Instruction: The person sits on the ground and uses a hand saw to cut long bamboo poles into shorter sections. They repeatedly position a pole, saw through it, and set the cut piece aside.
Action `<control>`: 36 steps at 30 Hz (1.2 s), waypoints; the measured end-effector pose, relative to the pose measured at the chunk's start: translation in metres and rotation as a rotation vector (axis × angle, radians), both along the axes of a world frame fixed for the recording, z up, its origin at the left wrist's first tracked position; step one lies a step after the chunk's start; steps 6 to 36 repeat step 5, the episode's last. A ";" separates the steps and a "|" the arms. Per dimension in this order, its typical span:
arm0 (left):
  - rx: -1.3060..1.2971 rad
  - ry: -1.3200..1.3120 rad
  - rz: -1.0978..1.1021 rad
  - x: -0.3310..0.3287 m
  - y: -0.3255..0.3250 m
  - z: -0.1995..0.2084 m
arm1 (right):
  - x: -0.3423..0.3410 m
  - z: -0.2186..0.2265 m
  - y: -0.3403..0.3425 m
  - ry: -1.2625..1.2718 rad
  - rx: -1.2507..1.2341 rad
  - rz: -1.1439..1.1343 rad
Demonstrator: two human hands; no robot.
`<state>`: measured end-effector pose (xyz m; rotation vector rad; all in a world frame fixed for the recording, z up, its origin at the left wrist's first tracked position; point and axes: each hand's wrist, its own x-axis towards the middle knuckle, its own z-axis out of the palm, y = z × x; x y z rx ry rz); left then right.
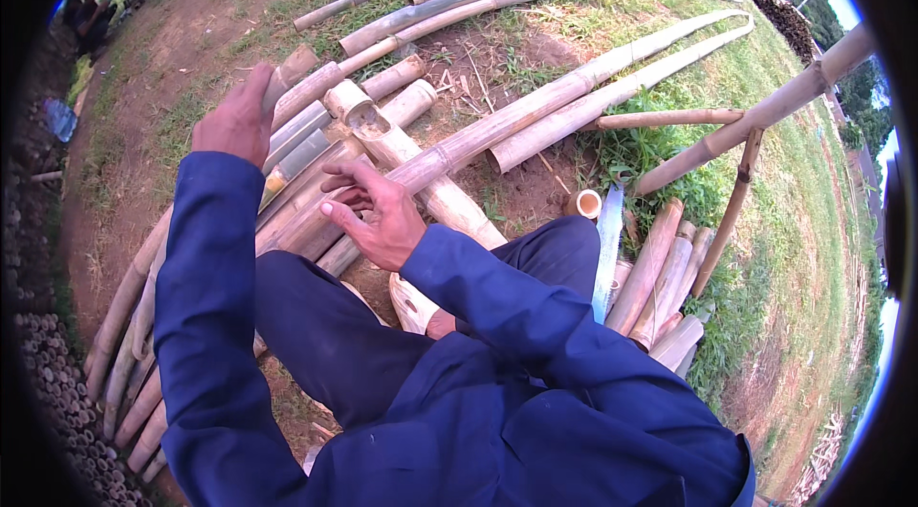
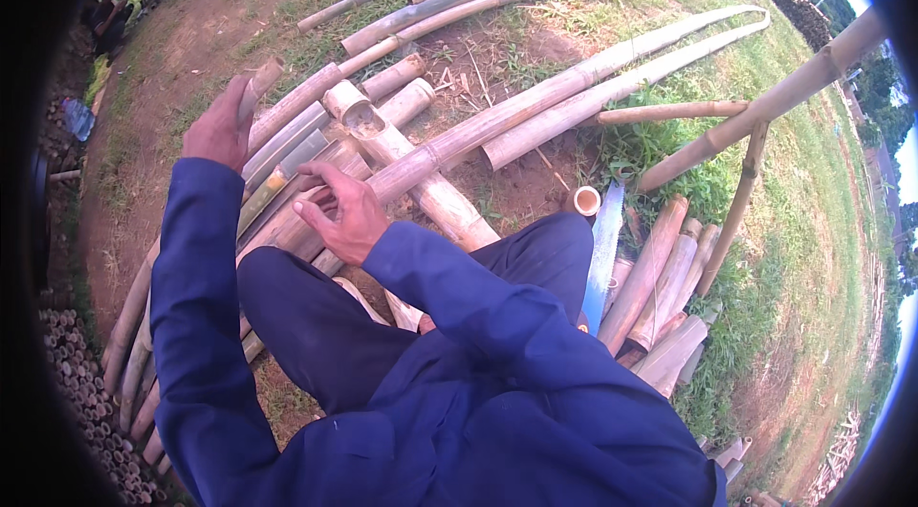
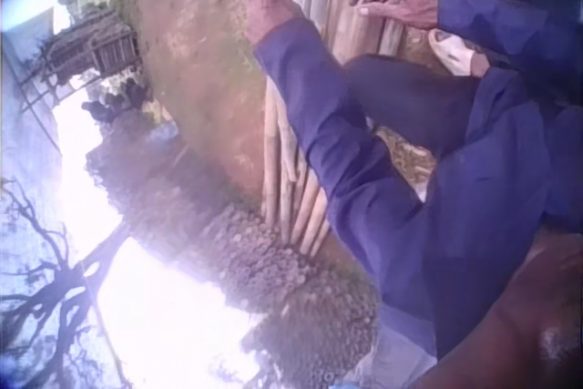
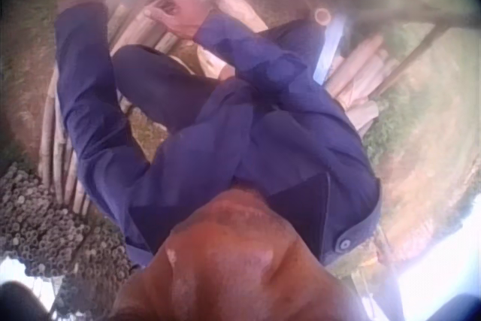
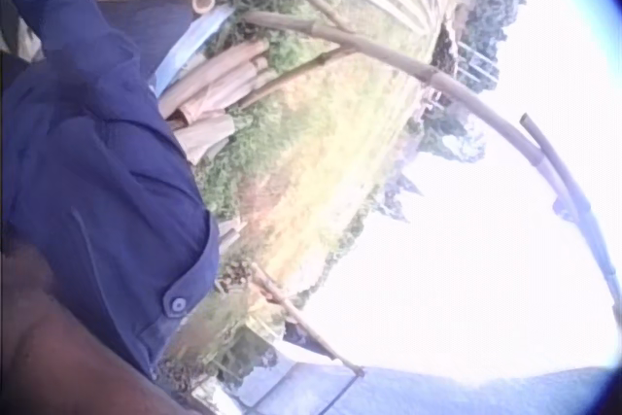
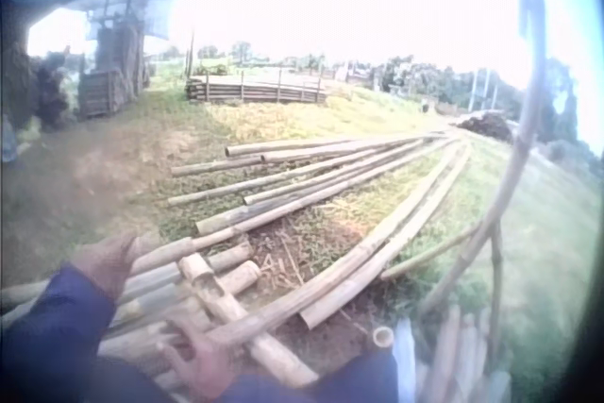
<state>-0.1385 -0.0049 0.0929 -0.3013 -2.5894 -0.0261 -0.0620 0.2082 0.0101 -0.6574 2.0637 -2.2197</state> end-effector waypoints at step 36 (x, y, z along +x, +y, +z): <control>-0.092 0.031 -0.192 -0.007 0.172 0.067 | -0.022 -0.014 -0.050 0.417 0.124 0.014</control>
